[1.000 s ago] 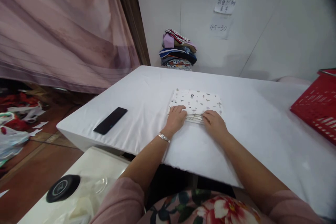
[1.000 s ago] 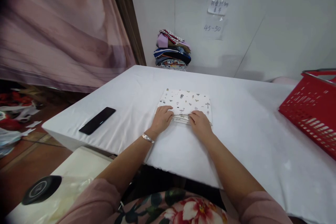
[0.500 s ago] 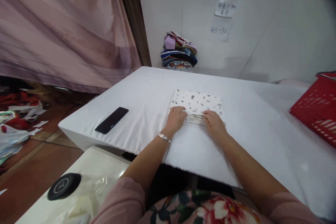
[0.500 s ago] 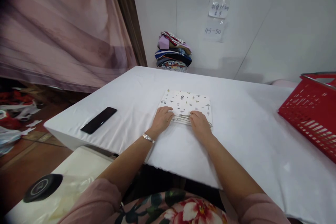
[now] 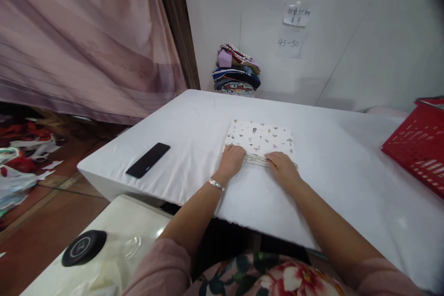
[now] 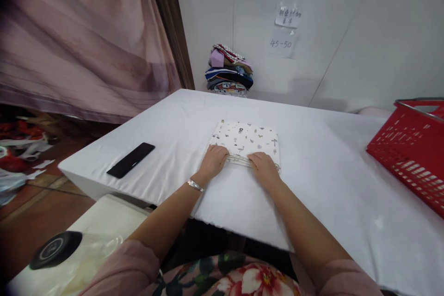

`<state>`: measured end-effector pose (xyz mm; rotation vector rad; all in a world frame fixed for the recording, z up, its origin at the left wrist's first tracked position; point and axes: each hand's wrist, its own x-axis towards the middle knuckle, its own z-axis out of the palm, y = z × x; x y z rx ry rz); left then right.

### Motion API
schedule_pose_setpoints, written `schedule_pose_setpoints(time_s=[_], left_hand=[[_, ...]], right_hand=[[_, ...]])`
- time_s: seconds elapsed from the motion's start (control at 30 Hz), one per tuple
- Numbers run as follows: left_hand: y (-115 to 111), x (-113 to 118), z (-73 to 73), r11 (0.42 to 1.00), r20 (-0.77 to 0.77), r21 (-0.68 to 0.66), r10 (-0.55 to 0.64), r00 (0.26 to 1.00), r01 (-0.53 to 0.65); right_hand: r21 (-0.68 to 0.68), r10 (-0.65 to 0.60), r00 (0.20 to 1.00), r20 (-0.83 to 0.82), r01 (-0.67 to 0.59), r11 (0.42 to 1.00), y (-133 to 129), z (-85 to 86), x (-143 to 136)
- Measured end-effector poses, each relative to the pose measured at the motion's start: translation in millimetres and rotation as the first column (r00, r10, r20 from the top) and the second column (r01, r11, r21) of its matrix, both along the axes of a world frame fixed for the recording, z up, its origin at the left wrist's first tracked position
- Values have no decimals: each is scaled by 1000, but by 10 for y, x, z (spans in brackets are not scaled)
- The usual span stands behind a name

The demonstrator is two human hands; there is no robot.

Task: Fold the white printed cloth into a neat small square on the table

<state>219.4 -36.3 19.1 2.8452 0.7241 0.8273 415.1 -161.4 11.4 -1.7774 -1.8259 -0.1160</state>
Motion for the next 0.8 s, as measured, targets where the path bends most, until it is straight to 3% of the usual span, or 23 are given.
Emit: schedule_pose_setpoints(time_s=[0.13,0.37,0.57,0.8], left_hand=[[2,-14,-19,1000,65,11,-26,998,26],[17,-37,-52,1000,19,-14,-26,999,26],[-64,77,31,1000,110,16,-2,994,0],[-144,114,38,997,-33,32,-68,997,69]], right_hand=[[36,35,999,38,-36,999,-2,-8,-12],[61,16,999,40,-19,998,-29,-12,-55],[6,7,992,127,-8,1000,-53,-11,-167],[-33,-5,973,229,13,999,-69,-53,-253]])
